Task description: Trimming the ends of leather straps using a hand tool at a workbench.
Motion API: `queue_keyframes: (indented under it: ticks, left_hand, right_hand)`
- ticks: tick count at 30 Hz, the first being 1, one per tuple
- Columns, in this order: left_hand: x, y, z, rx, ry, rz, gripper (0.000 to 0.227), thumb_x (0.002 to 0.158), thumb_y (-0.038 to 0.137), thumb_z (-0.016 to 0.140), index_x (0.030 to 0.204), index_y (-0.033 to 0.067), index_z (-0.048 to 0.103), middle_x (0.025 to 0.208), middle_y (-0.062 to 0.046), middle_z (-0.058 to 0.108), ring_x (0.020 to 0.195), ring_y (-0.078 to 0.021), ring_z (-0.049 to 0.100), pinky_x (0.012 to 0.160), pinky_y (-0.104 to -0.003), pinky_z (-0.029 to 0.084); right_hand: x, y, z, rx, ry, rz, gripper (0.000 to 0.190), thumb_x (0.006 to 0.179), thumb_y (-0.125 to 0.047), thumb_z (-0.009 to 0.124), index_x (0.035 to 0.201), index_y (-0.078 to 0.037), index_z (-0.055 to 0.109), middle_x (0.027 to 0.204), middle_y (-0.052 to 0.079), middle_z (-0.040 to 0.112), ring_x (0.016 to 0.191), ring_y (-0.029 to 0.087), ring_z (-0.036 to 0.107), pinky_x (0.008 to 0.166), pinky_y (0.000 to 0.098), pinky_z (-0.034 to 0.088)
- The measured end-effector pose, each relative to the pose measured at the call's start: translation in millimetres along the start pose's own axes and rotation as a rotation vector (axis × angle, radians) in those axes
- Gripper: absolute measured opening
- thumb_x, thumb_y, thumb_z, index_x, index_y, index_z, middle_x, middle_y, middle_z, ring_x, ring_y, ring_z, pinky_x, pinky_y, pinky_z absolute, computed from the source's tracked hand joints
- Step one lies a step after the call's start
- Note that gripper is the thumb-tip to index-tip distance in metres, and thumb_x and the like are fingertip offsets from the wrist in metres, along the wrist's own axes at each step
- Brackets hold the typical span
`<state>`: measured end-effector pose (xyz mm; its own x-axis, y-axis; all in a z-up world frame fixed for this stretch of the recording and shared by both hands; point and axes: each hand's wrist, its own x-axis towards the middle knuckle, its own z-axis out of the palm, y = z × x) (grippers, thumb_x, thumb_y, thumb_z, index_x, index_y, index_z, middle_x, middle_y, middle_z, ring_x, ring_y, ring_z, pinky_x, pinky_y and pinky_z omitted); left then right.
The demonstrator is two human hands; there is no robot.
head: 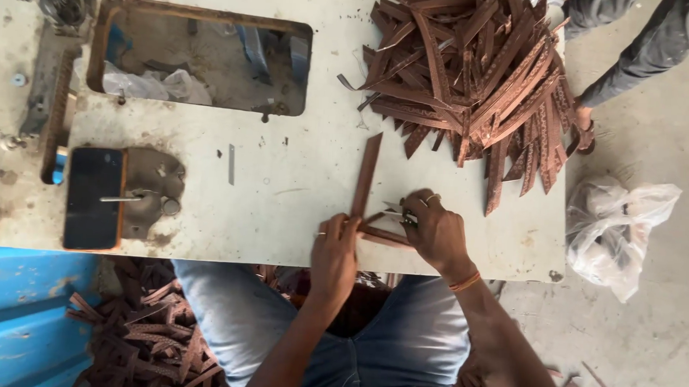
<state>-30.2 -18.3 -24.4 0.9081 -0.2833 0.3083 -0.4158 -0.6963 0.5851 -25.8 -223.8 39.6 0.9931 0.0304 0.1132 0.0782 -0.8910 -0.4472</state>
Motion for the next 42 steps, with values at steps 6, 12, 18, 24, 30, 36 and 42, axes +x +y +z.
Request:
queue_keyframes:
  ticks: [6,12,18,24,30,36,42]
  left_hand:
    - [5,8,-11,0.082,-0.045,-0.008,0.029,0.093,0.006,0.067,0.121,0.0027,0.071,0.112,-0.013,0.063,0.104,-0.0347,0.064,0.082,-0.045,0.056]
    - [7,7,-13,0.017,0.058,0.006,0.024,0.096,0.01,0.069,0.118,0.0007,0.07,0.113,-0.013,0.064,0.103,-0.0327,0.064,0.081,-0.043,0.056]
    - [23,25,-23,0.0,0.015,-0.036,0.029,0.085,0.017,0.074,0.107,-0.0012,0.07,0.103,-0.014,0.065,0.089,-0.0331,0.068,0.073,-0.043,0.057]
    - [18,22,-18,-0.197,0.077,-0.175,0.01,0.094,0.012,0.073,0.098,0.0035,0.074,0.098,-0.011,0.07,0.074,-0.0294,0.069,0.066,-0.04,0.056]
    - [22,17,-30,-0.408,0.02,-0.352,0.006,0.095,0.008,0.069,0.093,0.0035,0.073,0.095,-0.01,0.072,0.072,-0.0273,0.072,0.062,-0.039,0.056]
    - [21,12,-26,-0.378,-0.038,-0.313,0.006,0.098,0.004,0.063,0.097,0.0025,0.068,0.099,-0.012,0.069,0.08,-0.0303,0.073,0.067,-0.041,0.059]
    - [21,13,-27,-0.382,-0.023,-0.307,0.004,0.098,0.003,0.062,0.097,0.0018,0.066,0.098,-0.013,0.069,0.084,-0.0324,0.073,0.069,-0.042,0.059]
  right_hand:
    - [2,-26,-6,0.054,0.11,-0.121,0.031,0.077,-0.006,0.073,0.108,-0.008,0.072,0.116,0.01,0.069,0.082,0.033,0.072,0.066,0.0418,0.059]
    - [2,-3,21,0.026,0.107,-0.15,0.015,0.087,-0.003,0.075,0.101,-0.007,0.071,0.109,0.01,0.072,0.068,0.026,0.071,0.058,0.0377,0.058]
    - [-9,-40,17,0.17,0.241,-0.349,0.027,0.082,0.003,0.071,0.105,-0.01,0.073,0.107,0.01,0.074,0.078,0.021,0.074,0.064,0.0328,0.062]
    - [-21,-52,0,0.359,0.314,0.054,0.033,0.083,-0.003,0.08,0.115,-0.003,0.07,0.107,0.012,0.072,0.087,0.024,0.076,0.072,0.0329,0.062]
    - [-24,-34,10,0.187,0.181,-0.015,0.037,0.082,-0.004,0.076,0.118,-0.005,0.071,0.099,0.01,0.074,0.078,0.023,0.075,0.068,0.0322,0.062]
    - [-16,-52,-19,0.147,0.145,-0.12,0.03,0.084,-0.02,0.081,0.111,-0.006,0.075,0.094,0.011,0.072,0.058,0.017,0.066,0.05,0.0321,0.055]
    - [-23,-31,5,-0.042,0.095,-0.242,0.019,0.092,-0.023,0.077,0.108,-0.014,0.08,0.088,0.002,0.075,0.052,0.012,0.06,0.047,0.0304,0.05]
